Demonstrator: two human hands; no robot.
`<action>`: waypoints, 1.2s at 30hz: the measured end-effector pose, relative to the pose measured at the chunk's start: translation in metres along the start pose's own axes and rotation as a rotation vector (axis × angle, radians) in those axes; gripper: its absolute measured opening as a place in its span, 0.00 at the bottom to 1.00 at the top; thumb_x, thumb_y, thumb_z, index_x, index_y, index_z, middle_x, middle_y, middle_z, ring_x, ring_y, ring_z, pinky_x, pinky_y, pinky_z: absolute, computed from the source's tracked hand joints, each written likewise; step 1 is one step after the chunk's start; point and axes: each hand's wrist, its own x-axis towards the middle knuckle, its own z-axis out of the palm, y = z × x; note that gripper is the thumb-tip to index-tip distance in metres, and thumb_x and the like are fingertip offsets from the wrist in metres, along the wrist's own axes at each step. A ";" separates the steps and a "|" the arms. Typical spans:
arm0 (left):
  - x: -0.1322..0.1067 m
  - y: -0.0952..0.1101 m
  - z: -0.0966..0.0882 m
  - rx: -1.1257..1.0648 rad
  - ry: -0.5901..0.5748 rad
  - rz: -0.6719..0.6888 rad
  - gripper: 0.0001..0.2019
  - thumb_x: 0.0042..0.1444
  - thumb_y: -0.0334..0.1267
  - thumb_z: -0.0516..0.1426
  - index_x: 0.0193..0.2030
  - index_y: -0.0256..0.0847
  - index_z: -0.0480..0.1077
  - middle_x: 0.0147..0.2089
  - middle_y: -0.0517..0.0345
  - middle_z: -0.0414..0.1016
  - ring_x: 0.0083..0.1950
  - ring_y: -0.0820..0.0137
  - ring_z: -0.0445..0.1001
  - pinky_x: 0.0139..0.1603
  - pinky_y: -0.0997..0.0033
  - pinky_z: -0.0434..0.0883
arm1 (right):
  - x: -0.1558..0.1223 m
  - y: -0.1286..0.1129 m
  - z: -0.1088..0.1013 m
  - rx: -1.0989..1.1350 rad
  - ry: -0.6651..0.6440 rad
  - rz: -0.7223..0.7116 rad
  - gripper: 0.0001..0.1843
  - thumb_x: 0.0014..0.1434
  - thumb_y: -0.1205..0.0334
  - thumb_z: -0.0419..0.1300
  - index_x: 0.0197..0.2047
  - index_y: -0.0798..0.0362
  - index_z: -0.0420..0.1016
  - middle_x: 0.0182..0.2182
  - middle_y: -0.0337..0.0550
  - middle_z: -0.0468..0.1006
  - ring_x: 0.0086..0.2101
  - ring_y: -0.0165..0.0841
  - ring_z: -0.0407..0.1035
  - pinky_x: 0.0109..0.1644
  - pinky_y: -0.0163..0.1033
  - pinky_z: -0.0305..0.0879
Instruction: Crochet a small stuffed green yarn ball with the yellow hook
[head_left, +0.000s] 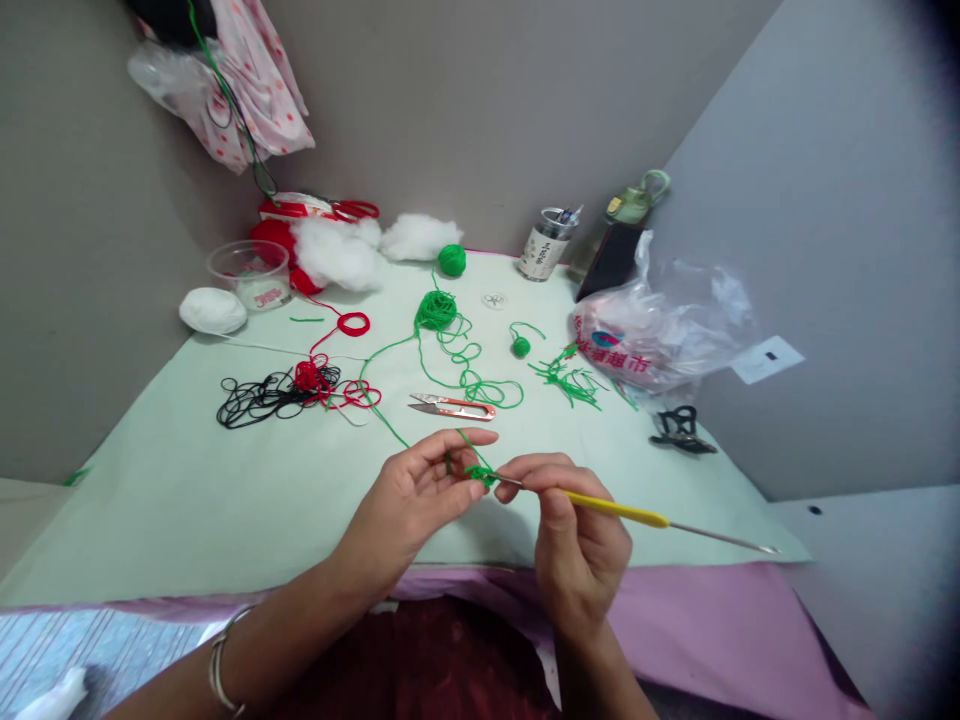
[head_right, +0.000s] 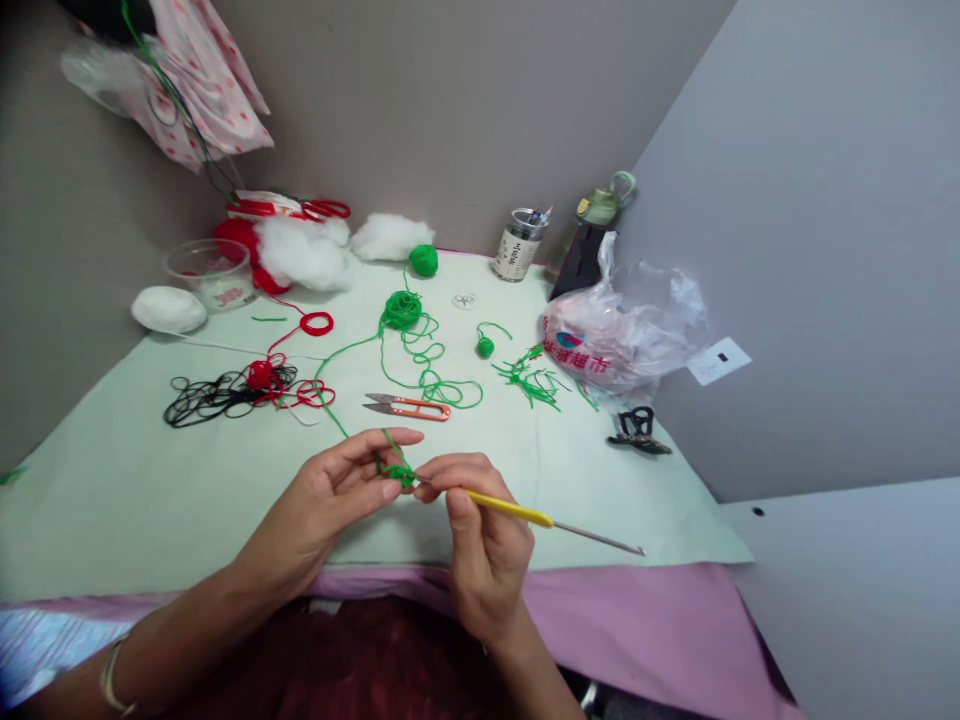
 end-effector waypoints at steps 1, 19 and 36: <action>0.000 0.000 0.000 0.007 0.005 0.006 0.16 0.57 0.37 0.69 0.53 0.48 0.82 0.38 0.60 0.73 0.44 0.71 0.70 0.51 0.72 0.68 | 0.000 0.000 0.000 0.007 0.001 0.007 0.14 0.73 0.70 0.52 0.46 0.49 0.78 0.40 0.42 0.81 0.37 0.33 0.76 0.42 0.42 0.72; -0.002 -0.001 0.001 0.016 0.052 0.028 0.18 0.54 0.37 0.71 0.52 0.46 0.82 0.39 0.59 0.74 0.44 0.70 0.72 0.50 0.71 0.71 | -0.002 0.001 0.001 -0.021 0.030 0.022 0.12 0.74 0.67 0.53 0.45 0.48 0.78 0.38 0.43 0.82 0.36 0.35 0.76 0.40 0.43 0.72; 0.002 -0.003 0.003 -0.079 0.064 -0.013 0.19 0.51 0.36 0.72 0.52 0.44 0.82 0.40 0.57 0.78 0.44 0.69 0.73 0.50 0.70 0.70 | -0.002 0.012 0.013 0.210 0.112 0.201 0.09 0.71 0.59 0.60 0.42 0.49 0.82 0.39 0.43 0.82 0.30 0.30 0.74 0.36 0.39 0.73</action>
